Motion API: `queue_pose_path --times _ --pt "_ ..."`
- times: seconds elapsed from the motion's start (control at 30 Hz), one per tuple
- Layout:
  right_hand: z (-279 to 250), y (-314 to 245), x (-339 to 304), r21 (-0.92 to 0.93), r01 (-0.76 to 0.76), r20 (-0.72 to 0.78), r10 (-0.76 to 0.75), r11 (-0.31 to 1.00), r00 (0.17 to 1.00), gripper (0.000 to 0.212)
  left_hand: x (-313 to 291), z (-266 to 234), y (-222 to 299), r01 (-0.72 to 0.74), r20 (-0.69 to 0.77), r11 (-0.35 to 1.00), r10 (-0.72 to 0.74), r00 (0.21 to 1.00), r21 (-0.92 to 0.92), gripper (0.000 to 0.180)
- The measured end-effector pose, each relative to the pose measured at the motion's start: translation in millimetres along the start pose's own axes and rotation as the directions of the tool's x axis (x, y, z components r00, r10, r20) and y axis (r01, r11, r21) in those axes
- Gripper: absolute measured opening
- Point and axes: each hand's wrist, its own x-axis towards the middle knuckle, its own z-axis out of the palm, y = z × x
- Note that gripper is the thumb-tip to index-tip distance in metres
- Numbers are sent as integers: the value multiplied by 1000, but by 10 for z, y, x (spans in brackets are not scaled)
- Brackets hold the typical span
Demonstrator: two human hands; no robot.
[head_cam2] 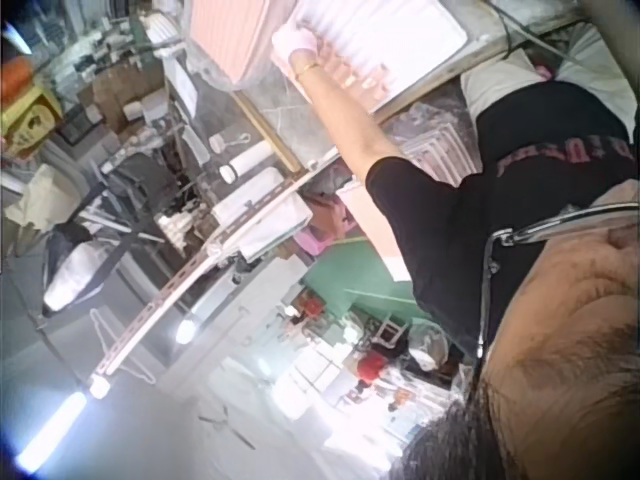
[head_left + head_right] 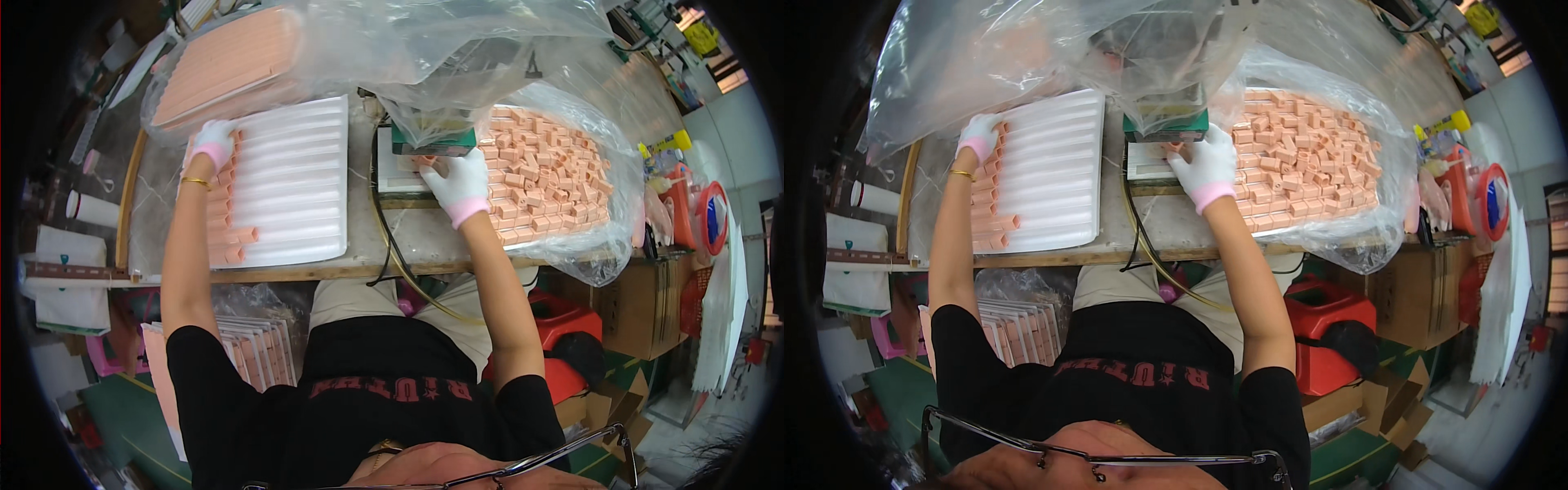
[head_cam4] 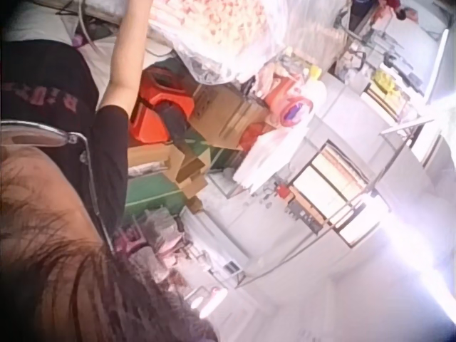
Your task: Manually sort and arrange small pink lipstick or cosmetic component pieces from a bulk tray into structured shipping trays.
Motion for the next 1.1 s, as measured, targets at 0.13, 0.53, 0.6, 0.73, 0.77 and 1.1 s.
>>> queue_pose_path --times 0.13,0.53,0.6,0.73,0.77,1.1 --pt "151 81 25 10 16 -14 -16 1000 1000 26 72 176 -324 -160 23 980 158 987 120 35" --pt "-988 1181 -293 -423 -169 -74 152 890 986 23 107 104 -351 -272 -45 960 269 962 -62 24" --pt "-1027 1246 -273 -396 -149 -121 109 906 987 25 107 108 -373 -269 -47 963 268 962 -29 24" --pt "-838 1323 -212 -519 -93 -29 91 850 995 32 103 10 -100 -97 -37 985 93 995 -145 25" --pt "-831 1301 -190 -506 -85 -27 82 858 996 32 58 13 -51 -84 -39 987 79 996 -135 25" --pt "-786 -5 -355 473 -169 273 39 864 961 36 -907 -266 2225 105 171 153 536 827 -983 35"
